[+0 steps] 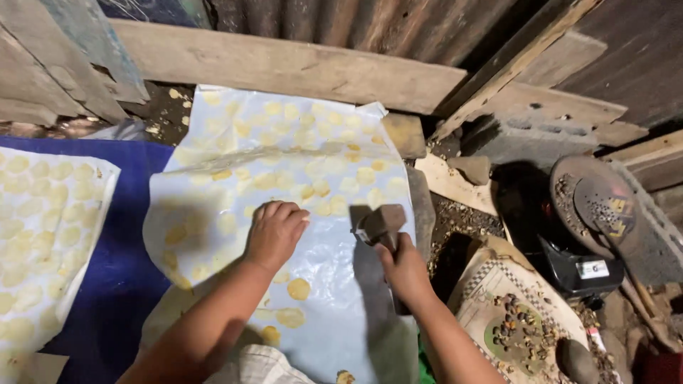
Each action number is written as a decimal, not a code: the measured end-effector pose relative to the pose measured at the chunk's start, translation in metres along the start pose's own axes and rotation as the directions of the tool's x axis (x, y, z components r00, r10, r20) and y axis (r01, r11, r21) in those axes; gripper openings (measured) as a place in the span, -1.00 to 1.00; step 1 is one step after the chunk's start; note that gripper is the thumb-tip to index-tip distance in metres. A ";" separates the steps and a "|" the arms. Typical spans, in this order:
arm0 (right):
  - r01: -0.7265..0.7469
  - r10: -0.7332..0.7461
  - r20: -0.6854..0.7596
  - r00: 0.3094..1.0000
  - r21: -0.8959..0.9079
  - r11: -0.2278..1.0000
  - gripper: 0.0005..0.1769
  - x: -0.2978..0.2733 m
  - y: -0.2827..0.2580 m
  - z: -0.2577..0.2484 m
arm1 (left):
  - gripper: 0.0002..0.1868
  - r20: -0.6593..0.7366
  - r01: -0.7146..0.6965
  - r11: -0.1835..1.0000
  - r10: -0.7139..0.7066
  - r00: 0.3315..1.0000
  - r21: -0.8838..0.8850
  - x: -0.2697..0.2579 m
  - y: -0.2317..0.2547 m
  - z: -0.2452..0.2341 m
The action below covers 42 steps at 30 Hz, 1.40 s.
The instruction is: Manually cracking, pounding, and sorting nuts using stones and a mallet on the floor.
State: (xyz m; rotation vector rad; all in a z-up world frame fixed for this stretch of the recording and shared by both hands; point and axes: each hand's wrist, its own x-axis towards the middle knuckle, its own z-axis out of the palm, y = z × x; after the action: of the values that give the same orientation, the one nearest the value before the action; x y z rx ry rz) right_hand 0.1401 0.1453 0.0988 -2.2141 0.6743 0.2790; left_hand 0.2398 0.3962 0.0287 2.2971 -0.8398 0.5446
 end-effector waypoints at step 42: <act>0.228 -0.293 -0.191 0.937 -0.302 0.926 -0.50 0.028 0.012 0.037 | -0.88 0.090 0.283 0.958 -0.278 0.956 -0.046 -0.007 -0.013 -0.002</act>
State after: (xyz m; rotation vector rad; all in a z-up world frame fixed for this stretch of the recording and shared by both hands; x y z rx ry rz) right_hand 0.1572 0.1564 0.0554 -2.6008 0.4719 -0.0298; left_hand 0.2436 0.4084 0.0207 2.3448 -0.5446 0.2961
